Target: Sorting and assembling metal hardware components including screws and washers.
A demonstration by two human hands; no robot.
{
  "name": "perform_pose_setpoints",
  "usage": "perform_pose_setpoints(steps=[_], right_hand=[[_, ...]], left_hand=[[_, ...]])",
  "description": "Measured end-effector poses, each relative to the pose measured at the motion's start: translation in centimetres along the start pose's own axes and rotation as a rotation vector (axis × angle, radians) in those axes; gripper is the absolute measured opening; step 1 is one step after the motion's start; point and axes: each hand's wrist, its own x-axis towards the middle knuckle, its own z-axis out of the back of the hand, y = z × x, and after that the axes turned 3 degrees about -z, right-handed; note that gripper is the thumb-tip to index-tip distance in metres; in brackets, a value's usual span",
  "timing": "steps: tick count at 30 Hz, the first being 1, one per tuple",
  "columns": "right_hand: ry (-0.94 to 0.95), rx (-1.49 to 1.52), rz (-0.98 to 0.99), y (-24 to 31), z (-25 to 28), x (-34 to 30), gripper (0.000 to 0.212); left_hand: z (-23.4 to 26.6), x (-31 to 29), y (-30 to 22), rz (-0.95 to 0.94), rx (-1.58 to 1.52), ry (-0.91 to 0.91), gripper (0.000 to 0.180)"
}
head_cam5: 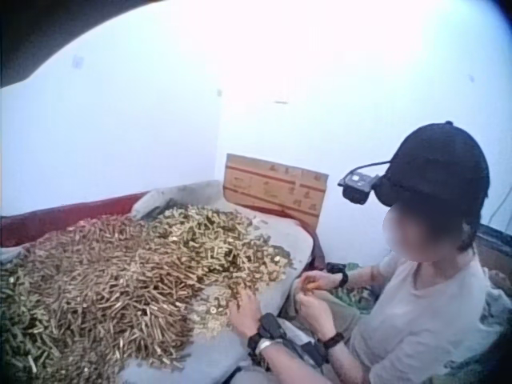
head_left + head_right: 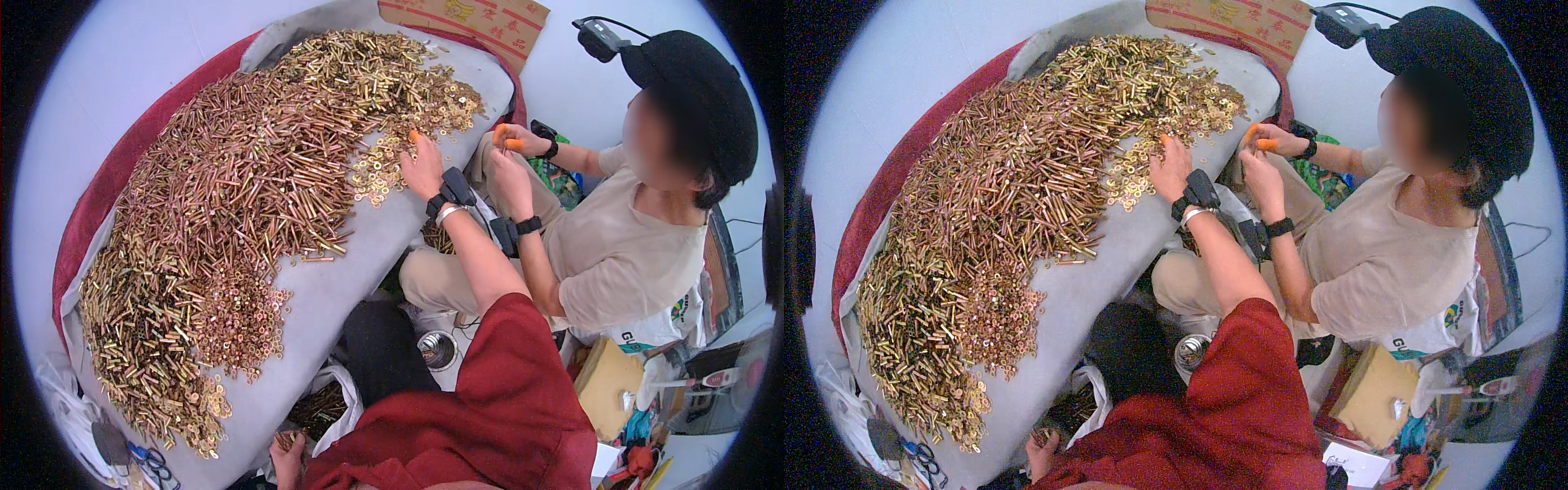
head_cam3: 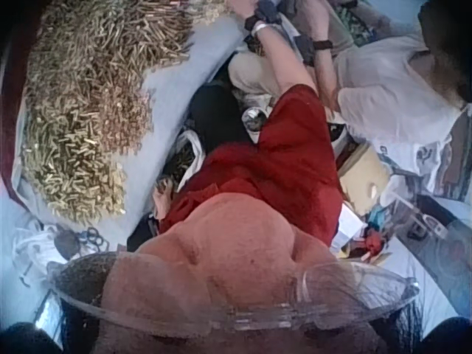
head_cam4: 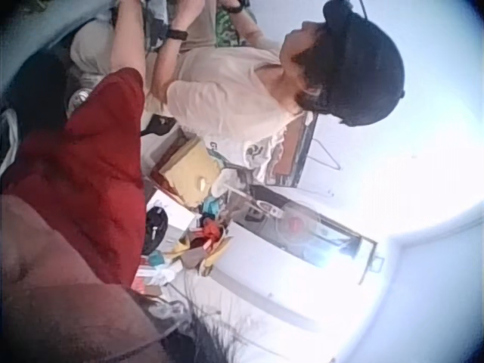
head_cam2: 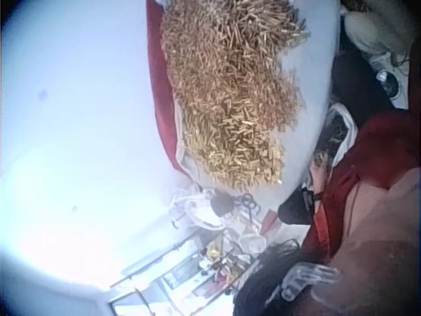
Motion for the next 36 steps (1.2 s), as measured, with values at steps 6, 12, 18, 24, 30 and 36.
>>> perform_pose_setpoints(steps=[6,12,18,24,30,36], right_hand=[[-0.055,-0.024,0.005,-2.5,1.1,8.1,0.055],[-0.187,-0.060,-0.235,-3.0,3.5,14.2,0.062],[0.046,0.143,-0.072,3.1,2.7,4.2,0.061],[0.350,0.492,-0.052,11.6,6.8,-9.0,0.055],[0.360,0.436,-0.168,8.0,5.2,-9.1,0.061],[0.234,0.060,-0.225,1.9,1.6,-1.1,0.067]], left_hand=[[-0.2,0.5,1.1,-0.026,-0.087,0.002,0.019],[-1.6,-0.9,-2.3,0.009,-0.146,0.086,0.016],[-0.9,-1.5,-2.5,0.036,0.010,0.049,0.009],[-0.6,-2.0,-1.3,-0.058,-0.011,-0.006,0.007],[-0.4,-3.2,-2.3,-0.039,-0.042,0.012,0.013],[-1.4,-3.3,-3.5,-0.122,0.076,-0.020,0.007]])
